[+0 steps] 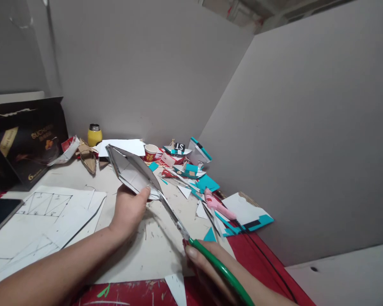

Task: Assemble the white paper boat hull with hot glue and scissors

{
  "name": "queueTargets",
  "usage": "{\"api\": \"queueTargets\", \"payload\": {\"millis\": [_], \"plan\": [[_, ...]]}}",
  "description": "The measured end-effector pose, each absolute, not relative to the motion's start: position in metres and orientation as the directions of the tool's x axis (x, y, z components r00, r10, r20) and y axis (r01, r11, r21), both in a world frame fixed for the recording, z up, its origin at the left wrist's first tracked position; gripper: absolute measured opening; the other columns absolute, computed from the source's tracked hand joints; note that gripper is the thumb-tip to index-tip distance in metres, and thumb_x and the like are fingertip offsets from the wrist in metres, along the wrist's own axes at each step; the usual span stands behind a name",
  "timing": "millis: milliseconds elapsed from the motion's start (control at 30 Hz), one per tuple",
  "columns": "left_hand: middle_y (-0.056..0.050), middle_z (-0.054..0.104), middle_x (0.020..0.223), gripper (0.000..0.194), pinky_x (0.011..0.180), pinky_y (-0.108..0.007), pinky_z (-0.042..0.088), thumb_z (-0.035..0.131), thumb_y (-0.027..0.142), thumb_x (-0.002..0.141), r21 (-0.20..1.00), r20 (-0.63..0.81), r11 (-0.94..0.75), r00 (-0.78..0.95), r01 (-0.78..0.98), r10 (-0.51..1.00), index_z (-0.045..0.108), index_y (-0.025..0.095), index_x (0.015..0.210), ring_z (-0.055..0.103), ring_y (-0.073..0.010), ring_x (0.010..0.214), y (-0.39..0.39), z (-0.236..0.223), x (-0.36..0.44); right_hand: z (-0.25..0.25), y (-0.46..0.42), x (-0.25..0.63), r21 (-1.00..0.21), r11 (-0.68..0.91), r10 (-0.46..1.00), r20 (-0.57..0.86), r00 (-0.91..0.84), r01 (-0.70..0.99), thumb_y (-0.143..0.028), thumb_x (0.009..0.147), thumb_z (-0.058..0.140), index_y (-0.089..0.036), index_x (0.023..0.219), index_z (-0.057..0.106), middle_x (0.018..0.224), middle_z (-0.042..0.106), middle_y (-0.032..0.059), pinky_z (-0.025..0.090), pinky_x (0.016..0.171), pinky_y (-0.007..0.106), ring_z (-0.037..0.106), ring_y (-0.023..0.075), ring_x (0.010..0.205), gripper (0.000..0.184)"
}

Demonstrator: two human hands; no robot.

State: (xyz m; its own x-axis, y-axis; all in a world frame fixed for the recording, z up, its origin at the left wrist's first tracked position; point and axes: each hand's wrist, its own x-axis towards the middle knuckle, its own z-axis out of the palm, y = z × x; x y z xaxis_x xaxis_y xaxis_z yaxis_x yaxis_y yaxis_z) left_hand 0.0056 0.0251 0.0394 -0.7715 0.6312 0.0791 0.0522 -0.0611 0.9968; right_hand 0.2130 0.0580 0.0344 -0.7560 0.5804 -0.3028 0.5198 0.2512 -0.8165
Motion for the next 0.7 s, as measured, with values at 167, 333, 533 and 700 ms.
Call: {"api": "queueTargets", "payload": {"millis": [167,333,533,700], "plan": [[-0.009,0.074,0.093,0.022,0.078,-0.031,0.051,0.065,0.022,0.067,0.998,0.035,-0.062,-0.742,-0.008,0.669,0.07,0.014,0.087,0.068,-0.0232,0.086,0.029,0.035,0.003,0.029,0.059,0.216,-0.806,0.29,0.575,-0.284,-0.767,0.516,-0.073,0.084,0.031,-0.02,0.068,0.037,0.066,0.032,-0.0015,0.028,0.051,0.024,0.03,0.0126,0.062,0.056],[-0.011,0.074,0.083,0.019,0.064,-0.032,0.054,0.065,0.022,0.065,0.995,-0.033,-0.042,-0.712,-0.087,0.702,0.069,0.01,0.079,0.068,-0.0239,0.071,0.03,0.031,0.002,0.024,0.054,0.216,-0.85,0.217,0.583,-0.281,-0.762,0.479,-0.072,0.083,0.034,-0.02,0.068,0.036,0.065,0.03,-0.0023,0.026,0.051,0.024,0.028,0.0122,0.061,0.054],[-0.011,0.072,0.077,0.021,0.058,-0.033,0.057,0.062,0.024,0.067,0.969,-0.08,-0.088,-0.635,-0.229,0.768,0.068,0.008,0.08,0.066,-0.0208,0.061,0.03,0.036,0.004,0.015,0.057,0.222,-0.882,0.226,0.54,-0.24,-0.807,0.413,-0.063,0.088,0.038,-0.019,0.071,0.04,0.066,0.03,-0.0031,0.027,0.053,0.024,0.027,0.0115,0.061,0.048],[-0.011,0.071,0.072,0.02,0.057,-0.032,0.057,0.063,0.023,0.066,0.964,-0.106,-0.072,-0.617,-0.256,0.78,0.069,0.007,0.076,0.066,-0.0211,0.062,0.03,0.037,0.004,-0.001,0.063,0.23,-0.863,0.276,0.543,-0.223,-0.809,0.423,-0.059,0.089,0.041,-0.018,0.072,0.046,0.069,0.034,-0.0019,0.031,0.055,0.023,0.031,0.0124,0.065,0.045]]}}
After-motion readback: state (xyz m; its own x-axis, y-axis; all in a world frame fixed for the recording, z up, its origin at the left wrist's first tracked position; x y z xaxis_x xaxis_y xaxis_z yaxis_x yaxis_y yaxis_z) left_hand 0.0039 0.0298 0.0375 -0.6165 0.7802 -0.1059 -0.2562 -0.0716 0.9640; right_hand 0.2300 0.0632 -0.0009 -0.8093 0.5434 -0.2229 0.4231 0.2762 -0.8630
